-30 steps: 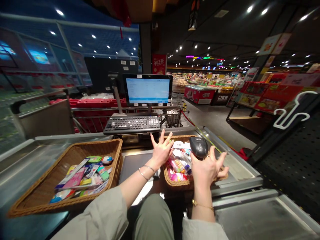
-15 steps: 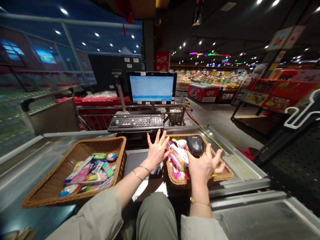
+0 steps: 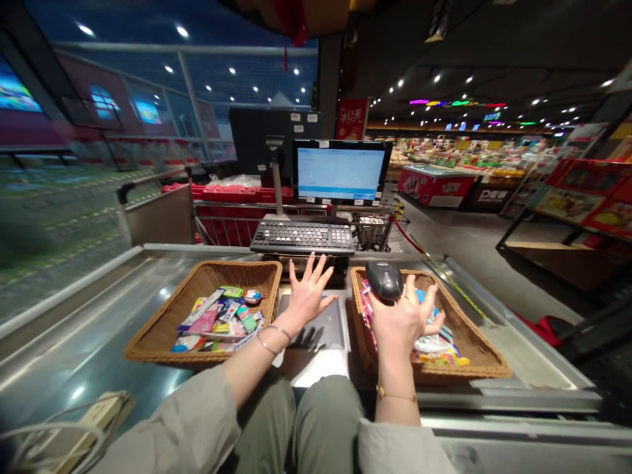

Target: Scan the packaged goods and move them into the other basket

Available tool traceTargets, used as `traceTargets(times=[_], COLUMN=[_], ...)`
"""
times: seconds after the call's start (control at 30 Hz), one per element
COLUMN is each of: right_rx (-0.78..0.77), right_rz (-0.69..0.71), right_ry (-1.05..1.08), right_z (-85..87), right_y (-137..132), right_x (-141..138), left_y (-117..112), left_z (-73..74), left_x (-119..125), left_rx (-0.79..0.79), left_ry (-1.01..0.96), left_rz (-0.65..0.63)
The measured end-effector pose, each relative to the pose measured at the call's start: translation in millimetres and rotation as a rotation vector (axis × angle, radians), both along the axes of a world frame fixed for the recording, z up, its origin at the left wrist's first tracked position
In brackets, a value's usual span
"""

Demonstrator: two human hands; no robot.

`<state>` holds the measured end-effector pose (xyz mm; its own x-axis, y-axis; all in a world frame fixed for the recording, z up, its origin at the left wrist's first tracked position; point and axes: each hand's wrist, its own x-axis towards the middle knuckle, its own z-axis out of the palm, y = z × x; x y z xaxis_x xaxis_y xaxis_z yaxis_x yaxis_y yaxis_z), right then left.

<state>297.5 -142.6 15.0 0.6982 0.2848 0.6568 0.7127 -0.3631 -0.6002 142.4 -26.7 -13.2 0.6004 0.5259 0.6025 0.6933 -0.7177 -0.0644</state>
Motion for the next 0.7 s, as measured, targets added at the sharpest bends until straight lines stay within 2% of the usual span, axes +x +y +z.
traceTargets(times=[0.37,0.7], right_rx=[-0.054,-0.142], right_rz=[0.187,0.326], right_ry=[-0.002,0.009], right_z=[-4.6,-16.3], right_y=[42,68], right_x=[-60,-98], left_y=[34,45], left_z=[-3.7,-5.8], left_x=[-94,-156], left_rx=[-0.036,-0.161], left_ry=[0.04,0.09], left_rz=[0.158,0.289])
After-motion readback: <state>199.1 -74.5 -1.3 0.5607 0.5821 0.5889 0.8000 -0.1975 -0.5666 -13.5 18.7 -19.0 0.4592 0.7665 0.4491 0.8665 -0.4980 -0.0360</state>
